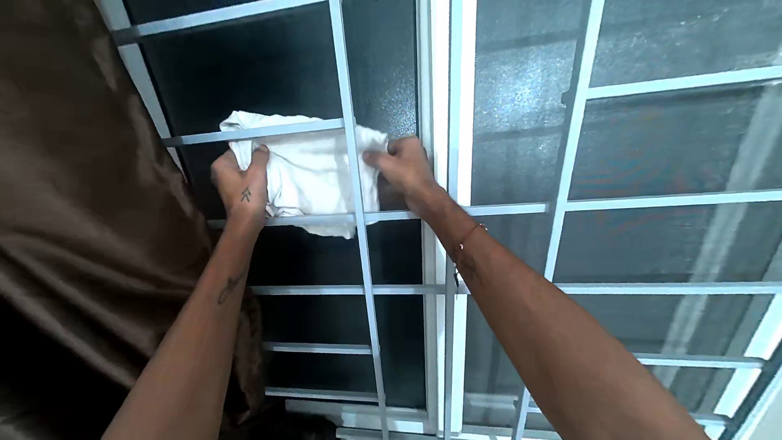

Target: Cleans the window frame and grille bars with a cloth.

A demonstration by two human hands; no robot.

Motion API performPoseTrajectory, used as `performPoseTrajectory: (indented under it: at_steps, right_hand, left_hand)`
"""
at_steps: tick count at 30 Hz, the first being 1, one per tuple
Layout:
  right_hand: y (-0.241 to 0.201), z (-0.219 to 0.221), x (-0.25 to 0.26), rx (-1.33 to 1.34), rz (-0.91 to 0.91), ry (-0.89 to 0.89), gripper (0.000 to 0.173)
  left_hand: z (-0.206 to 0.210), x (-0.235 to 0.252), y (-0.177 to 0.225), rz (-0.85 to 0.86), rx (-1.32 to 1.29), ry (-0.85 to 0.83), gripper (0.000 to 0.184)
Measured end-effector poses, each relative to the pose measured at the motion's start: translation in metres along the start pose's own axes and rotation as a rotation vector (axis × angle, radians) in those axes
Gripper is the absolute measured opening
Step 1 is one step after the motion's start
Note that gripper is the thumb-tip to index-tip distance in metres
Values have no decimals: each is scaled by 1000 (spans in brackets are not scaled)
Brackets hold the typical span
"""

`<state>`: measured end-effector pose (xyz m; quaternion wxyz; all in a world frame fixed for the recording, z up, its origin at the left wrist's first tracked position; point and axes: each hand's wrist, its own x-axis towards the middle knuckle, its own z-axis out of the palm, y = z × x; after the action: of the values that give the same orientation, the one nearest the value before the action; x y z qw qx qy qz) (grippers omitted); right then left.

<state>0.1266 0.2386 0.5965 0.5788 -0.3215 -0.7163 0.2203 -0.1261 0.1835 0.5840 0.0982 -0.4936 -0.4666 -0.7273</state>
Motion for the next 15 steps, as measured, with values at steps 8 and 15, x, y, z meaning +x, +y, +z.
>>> performPoseTrajectory:
  at_steps: [8,15]
  right_hand:
    - [-15,5,-10,-15,-445,560,39]
    - [-18,22,-46,331,-624,402,27]
  left_hand:
    - [9,-52,38,-86,-334,-162,25]
    - [18,-105,74,287,-405,-219,32]
